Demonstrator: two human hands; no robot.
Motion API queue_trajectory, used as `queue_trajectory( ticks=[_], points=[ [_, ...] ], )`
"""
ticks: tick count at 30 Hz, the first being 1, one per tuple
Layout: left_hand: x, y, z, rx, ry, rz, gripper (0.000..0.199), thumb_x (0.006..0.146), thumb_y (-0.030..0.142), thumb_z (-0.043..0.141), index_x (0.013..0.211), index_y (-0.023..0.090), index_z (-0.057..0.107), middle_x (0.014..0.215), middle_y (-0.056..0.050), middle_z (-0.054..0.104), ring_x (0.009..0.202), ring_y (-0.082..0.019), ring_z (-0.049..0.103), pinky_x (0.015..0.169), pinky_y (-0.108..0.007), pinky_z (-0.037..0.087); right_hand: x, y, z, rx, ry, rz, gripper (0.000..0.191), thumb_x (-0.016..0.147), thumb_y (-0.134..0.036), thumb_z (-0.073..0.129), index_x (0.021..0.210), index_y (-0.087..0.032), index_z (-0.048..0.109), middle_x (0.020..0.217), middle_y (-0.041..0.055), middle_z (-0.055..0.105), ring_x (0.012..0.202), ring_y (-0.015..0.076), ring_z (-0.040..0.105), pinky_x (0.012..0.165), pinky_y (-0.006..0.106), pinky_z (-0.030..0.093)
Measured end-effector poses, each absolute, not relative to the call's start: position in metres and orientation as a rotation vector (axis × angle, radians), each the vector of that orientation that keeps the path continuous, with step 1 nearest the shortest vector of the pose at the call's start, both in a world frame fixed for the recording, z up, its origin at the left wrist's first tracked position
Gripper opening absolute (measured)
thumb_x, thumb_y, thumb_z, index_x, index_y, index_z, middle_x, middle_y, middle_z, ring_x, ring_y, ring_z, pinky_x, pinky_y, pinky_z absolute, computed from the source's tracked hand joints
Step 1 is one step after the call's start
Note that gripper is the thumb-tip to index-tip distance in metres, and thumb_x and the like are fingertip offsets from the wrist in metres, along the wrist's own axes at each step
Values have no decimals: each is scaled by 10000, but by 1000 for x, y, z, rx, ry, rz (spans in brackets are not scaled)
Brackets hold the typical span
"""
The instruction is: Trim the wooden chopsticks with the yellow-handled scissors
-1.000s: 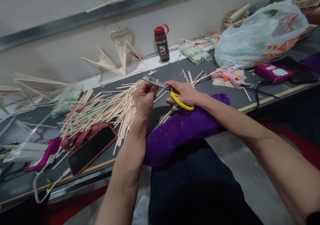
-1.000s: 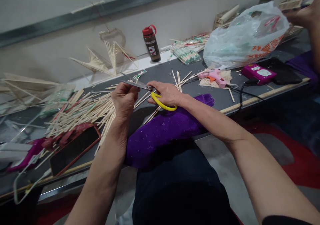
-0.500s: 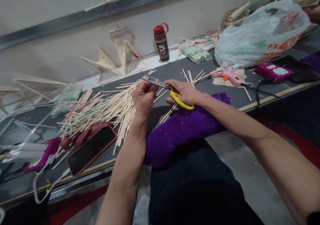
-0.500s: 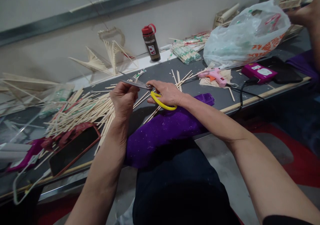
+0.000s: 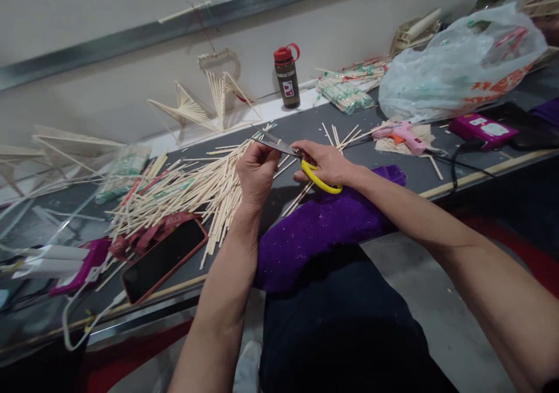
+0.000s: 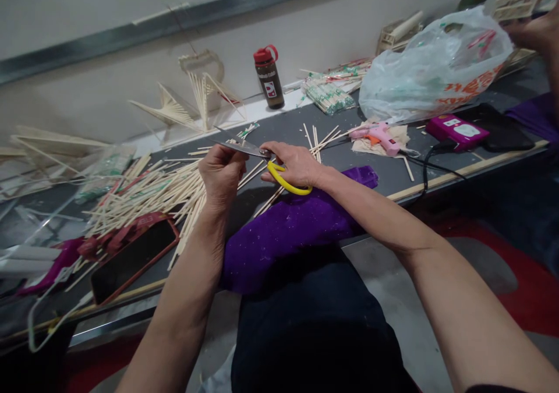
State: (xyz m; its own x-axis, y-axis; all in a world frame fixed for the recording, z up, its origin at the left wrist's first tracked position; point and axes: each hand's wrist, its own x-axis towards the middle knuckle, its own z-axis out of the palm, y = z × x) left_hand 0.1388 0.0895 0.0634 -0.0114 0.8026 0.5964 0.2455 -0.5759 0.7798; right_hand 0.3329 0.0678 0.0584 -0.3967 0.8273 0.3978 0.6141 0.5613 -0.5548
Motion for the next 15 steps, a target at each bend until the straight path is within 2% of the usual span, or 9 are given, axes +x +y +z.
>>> queue_trajectory(
  ticks=[11, 15],
  points=[
    [140, 89, 66, 1768, 1107, 1577, 189, 777, 283, 721, 685, 209, 574, 512, 57, 520, 446, -70, 424, 454, -207, 356, 333, 68, 59, -1141, -2150, 392, 633, 785, -454, 675, 1333, -186, 507, 1003, 49, 645, 770, 162, 558, 707, 318, 418],
    [137, 89, 62, 1842, 1167, 1577, 142, 797, 256, 687, 699, 209, 595, 532, 55, 514, 470, -74, 421, 469, -209, 349, 333, 68, 59, -1151, -2146, 410, 607, 783, -448, 677, 1317, -214, 508, 1012, 40, 646, 780, 161, 561, 714, 318, 424]
  ],
)
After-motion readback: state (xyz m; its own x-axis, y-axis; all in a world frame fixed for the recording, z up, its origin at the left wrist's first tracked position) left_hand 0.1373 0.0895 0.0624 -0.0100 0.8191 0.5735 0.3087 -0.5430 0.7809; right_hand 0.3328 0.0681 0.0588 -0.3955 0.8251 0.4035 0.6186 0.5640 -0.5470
